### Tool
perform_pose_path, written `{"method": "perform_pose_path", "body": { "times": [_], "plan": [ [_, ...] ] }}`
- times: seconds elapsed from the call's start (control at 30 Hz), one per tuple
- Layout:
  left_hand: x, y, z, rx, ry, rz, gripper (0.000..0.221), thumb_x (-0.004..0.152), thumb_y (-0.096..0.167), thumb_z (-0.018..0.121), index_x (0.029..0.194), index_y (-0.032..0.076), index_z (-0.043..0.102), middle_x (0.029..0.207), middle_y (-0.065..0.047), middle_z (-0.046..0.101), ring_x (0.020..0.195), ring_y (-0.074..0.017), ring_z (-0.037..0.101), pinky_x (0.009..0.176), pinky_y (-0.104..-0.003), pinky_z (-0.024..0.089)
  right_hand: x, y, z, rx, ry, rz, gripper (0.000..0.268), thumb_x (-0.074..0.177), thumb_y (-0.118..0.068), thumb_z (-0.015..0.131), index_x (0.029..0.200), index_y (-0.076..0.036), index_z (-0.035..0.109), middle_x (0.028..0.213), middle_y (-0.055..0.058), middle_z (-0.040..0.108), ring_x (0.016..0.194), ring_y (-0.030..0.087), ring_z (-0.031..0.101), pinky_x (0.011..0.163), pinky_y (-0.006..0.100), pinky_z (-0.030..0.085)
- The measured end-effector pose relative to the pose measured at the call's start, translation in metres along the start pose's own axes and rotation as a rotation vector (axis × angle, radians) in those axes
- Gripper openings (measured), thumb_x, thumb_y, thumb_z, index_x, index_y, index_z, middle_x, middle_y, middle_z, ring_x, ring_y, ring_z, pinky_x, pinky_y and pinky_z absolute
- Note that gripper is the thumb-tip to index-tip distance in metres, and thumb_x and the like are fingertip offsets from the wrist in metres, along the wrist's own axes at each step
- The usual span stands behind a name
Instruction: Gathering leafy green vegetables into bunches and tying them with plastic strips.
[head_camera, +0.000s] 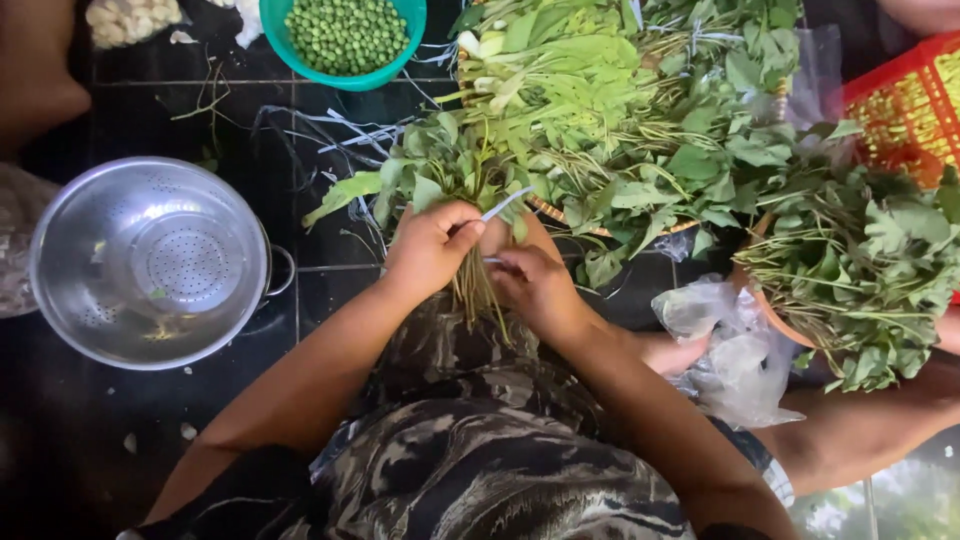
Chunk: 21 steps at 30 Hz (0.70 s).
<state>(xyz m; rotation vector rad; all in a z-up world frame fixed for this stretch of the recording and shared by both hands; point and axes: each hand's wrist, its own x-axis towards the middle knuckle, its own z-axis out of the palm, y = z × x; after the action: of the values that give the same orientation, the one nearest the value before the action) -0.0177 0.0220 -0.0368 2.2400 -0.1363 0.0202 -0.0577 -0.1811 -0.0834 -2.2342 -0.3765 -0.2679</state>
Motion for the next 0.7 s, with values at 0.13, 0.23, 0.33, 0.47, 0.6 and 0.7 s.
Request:
{"method": "perform_pose_path", "body": {
  "times": [0.13, 0.23, 0.33, 0.47, 0.6, 0.7],
  "plan": [
    [0.007, 0.005, -0.003, 0.023, -0.098, 0.003, 0.009, 0.094, 0.036, 0.071, 0.1, 0.03, 0.075, 0.084, 0.004, 0.079, 0.097, -0.0289, 0.073, 0.111, -0.051, 0.036, 0.029, -0.051, -0.033, 0.1, -0.076, 0.306, 0.013, 0.091, -0.022, 0.071, 0.101, -0.02, 0.08, 0.089, -0.001, 0.077, 0.088, 0.022, 0.076, 0.077, 0.039, 0.061],
    [0.008, 0.011, -0.009, 0.032, -0.19, 0.066, 0.012, 0.092, 0.03, 0.075, 0.1, 0.022, 0.077, 0.087, -0.005, 0.08, 0.095, -0.0359, 0.074, 0.106, -0.057, 0.041, 0.048, -0.035, -0.035, 0.059, -0.028, 0.277, 0.014, 0.086, -0.021, 0.074, 0.098, -0.024, 0.081, 0.088, -0.001, 0.077, 0.091, 0.021, 0.075, 0.081, 0.039, 0.06],
    [0.013, 0.015, -0.011, 0.085, -0.236, 0.135, 0.01, 0.089, 0.025, 0.077, 0.096, 0.019, 0.077, 0.086, -0.007, 0.079, 0.092, -0.0379, 0.074, 0.098, -0.055, 0.048, 0.064, -0.032, -0.031, -0.032, -0.033, 0.114, 0.009, 0.087, -0.026, 0.081, 0.096, -0.026, 0.08, 0.086, -0.006, 0.076, 0.087, 0.017, 0.075, 0.08, 0.035, 0.061],
    [0.018, -0.006, -0.005, 0.086, -0.209, 0.114, 0.014, 0.082, 0.034, 0.081, 0.094, 0.027, 0.078, 0.089, 0.003, 0.08, 0.098, -0.0274, 0.074, 0.09, -0.044, 0.056, 0.08, -0.071, -0.044, 0.2, -0.1, 0.222, 0.02, 0.086, -0.016, 0.075, 0.105, -0.011, 0.079, 0.094, 0.013, 0.078, 0.096, 0.032, 0.075, 0.084, 0.044, 0.058],
    [0.021, -0.017, -0.002, -0.171, -0.187, 0.044, 0.007, 0.085, 0.02, 0.078, 0.09, 0.016, 0.079, 0.075, -0.006, 0.077, 0.077, -0.0307, 0.075, 0.075, -0.04, 0.058, 0.072, -0.037, -0.038, 0.222, -0.143, 0.236, 0.034, 0.078, -0.027, 0.085, 0.108, -0.014, 0.078, 0.096, 0.011, 0.078, 0.098, 0.029, 0.074, 0.085, 0.046, 0.057],
    [0.024, -0.017, -0.002, -0.185, -0.218, 0.017, 0.008, 0.082, 0.024, 0.079, 0.085, 0.017, 0.079, 0.07, -0.004, 0.075, 0.071, -0.0222, 0.073, 0.07, -0.036, 0.057, 0.057, -0.04, -0.031, 0.241, -0.114, 0.255, 0.015, 0.082, -0.016, 0.081, 0.096, -0.01, 0.08, 0.088, 0.011, 0.079, 0.091, 0.028, 0.076, 0.082, 0.039, 0.058]
  ]
}}
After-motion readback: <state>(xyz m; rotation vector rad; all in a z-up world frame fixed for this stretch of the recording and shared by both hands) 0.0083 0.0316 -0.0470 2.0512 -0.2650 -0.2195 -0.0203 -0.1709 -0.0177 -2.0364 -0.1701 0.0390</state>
